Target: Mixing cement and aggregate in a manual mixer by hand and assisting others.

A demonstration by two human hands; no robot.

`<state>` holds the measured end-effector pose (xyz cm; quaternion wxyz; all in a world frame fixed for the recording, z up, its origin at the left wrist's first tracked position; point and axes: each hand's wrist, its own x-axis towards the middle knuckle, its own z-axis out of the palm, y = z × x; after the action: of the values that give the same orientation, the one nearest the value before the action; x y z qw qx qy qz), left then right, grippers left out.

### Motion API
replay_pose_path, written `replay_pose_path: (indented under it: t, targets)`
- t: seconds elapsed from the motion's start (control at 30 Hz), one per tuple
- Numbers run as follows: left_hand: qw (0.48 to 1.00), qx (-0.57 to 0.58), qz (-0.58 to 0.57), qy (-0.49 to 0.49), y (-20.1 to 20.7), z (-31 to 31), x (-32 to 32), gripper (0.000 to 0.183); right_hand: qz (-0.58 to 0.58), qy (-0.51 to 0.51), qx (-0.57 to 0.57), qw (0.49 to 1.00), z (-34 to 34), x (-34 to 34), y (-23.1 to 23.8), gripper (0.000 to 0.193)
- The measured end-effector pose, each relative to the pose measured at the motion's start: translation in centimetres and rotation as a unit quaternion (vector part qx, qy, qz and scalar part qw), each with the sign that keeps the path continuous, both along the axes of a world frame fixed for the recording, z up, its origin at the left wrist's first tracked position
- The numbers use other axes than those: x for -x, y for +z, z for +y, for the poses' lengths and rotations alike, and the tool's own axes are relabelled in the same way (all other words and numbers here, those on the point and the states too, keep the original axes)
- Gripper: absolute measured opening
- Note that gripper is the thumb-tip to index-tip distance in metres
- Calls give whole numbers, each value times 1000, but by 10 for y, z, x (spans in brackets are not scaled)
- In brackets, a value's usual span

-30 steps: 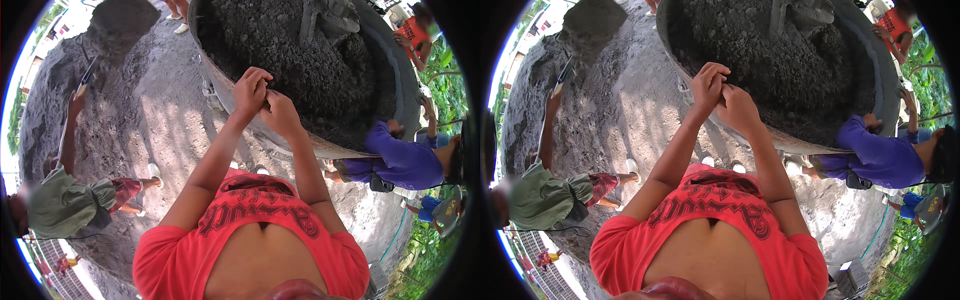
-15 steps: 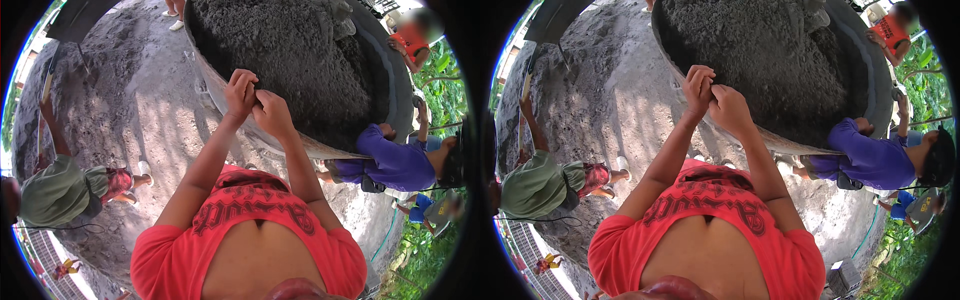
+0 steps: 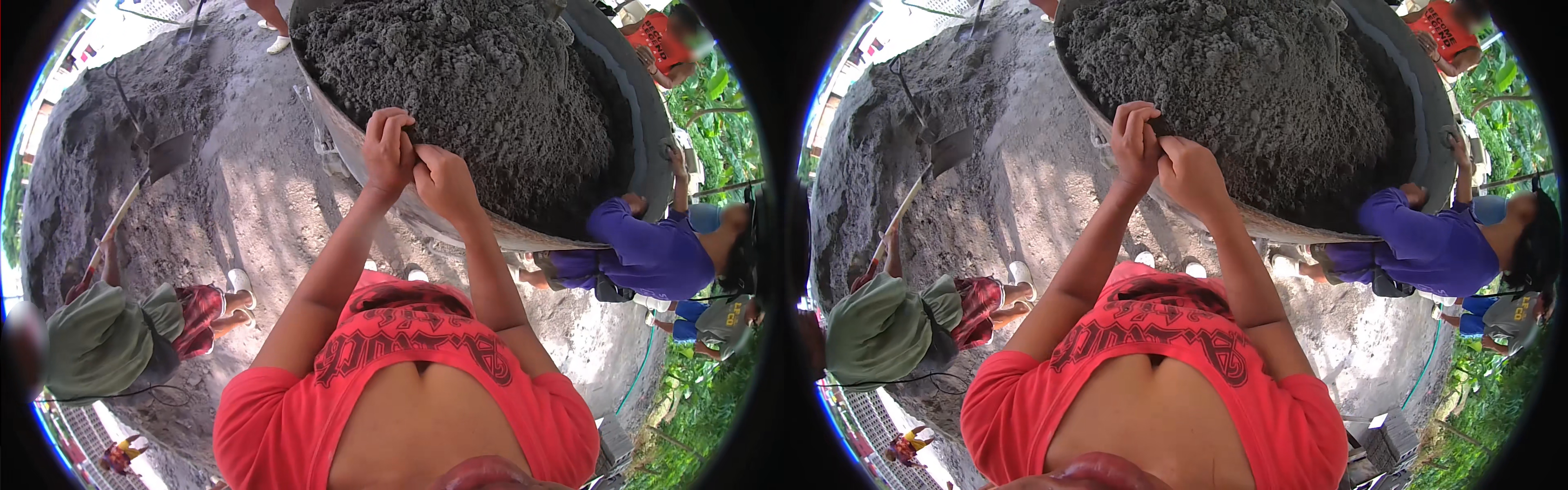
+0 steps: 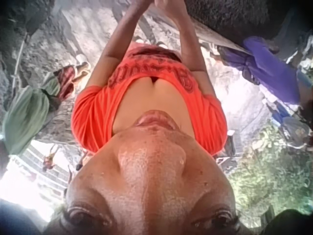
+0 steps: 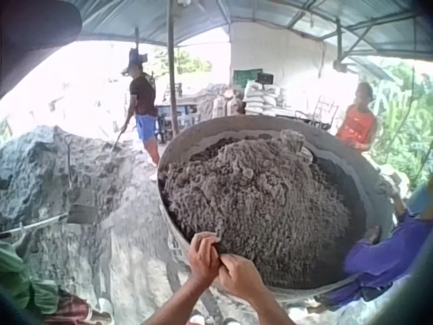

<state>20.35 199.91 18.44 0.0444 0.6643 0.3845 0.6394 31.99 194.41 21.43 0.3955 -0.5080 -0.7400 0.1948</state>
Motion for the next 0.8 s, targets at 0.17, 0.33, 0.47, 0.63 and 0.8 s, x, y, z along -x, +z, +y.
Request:
replay_pose_path:
  t: [0.17, 0.33, 0.47, 0.63, 0.8]
  targets:
    - [999, 10, 38, 0, 4, -2, 2, 16, -4, -8, -3, 1000, -1, 0, 1, 9]
    - [998, 26, 50, -3, 1, -1, 4, 16, -3, -38, -34, 999, -3, 4, 3, 7]
    - [998, 21, 63, 0, 3, 2, 3, 14, -15, -51, -32, 998, -2, 5, 3, 7]
    - [997, 24, 71, 3, 3, 4, 2, 13, -13, -46, -2, 999, 3, 3, 5, 11]
    - [997, 26, 66, -8, 5, 3, 3, 14, -4, -54, 10, 998, 3, 5, 8, 12]
